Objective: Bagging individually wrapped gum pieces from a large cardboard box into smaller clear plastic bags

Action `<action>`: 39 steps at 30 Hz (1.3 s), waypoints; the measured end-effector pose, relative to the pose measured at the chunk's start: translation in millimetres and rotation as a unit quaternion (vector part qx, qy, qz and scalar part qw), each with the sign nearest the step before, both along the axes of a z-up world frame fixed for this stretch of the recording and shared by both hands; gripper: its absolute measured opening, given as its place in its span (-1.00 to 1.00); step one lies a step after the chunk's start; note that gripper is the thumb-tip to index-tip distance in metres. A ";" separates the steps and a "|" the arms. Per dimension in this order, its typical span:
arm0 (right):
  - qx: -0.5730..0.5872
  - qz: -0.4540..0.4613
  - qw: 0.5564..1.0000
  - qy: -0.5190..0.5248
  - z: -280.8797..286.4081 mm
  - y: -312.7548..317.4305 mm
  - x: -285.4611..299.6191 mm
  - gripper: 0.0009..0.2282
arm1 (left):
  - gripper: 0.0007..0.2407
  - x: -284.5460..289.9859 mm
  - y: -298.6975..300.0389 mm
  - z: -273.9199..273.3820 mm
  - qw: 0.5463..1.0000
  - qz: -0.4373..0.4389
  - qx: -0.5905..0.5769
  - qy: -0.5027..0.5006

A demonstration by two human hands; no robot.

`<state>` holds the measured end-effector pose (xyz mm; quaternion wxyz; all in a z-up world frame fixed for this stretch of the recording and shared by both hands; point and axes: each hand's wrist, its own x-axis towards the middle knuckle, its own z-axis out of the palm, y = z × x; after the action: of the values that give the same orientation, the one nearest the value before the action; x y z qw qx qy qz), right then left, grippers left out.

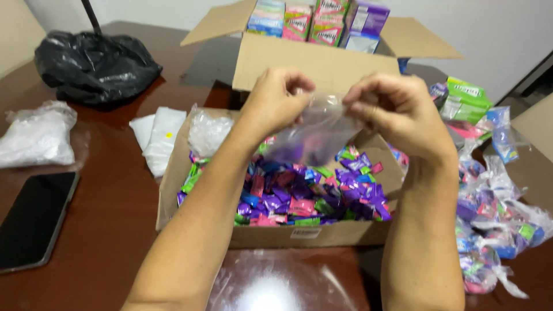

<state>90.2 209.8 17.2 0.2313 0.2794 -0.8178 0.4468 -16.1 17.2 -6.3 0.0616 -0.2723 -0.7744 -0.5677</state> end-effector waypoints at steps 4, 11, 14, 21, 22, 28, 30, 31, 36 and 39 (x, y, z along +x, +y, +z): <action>0.074 -0.085 0.993 0.031 -11.4 2.2 -31.1 -0.82 | -0.82 -6.2 3.4 -2.3 0.999 -0.019 0.048 0.018; 0.085 -0.024 0.994 -0.071 -10.0 -23.6 -18.3 -0.87 | -0.49 21.4 -3.7 6.3 0.984 -0.168 0.056 -0.036; 0.040 -0.017 0.999 0.006 -20.6 -15.5 -30.9 -0.86 | -0.41 27.1 3.7 -4.8 0.976 -0.190 -0.065 -0.085; 0.028 -0.131 0.973 0.188 -18.3 -9.0 -36.5 -0.77 | -0.80 29.0 41.2 -34.2 0.974 -0.202 -0.100 -0.030; 0.028 -0.131 0.973 0.188 -18.1 -8.0 -36.1 -0.77 | -0.80 25.3 44.6 -36.8 0.974 -0.202 -0.100 -0.030; 0.014 -0.178 0.957 0.228 -17.0 0.6 -37.6 -0.74 | -0.68 18.8 47.0 -35.4 0.973 -0.188 -0.136 -0.007; -0.036 -0.123 0.981 0.143 -14.0 8.2 -36.4 -0.73 | -0.77 -3.3 47.3 -57.3 0.942 -0.308 0.109 -0.082; -0.036 -0.119 0.982 0.144 -13.1 8.8 -36.8 -0.73 | -0.77 -0.5 37.2 -52.9 0.943 -0.304 0.110 -0.081; 0.040 -0.198 0.974 0.101 -26.1 30.1 -53.4 -0.62 | -0.66 -37.7 57.2 -72.4 0.979 -0.195 0.055 -0.021; 0.025 -0.226 0.973 0.044 -31.4 15.0 -54.4 -0.63 | -0.93 -26.1 46.7 -57.0 0.974 0.028 -0.193 0.113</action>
<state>35.8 224.8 -14.1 0.3552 0.1130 -0.8596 0.3495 -42.2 63.9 -63.3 0.1109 -0.3192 -0.8649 -0.3712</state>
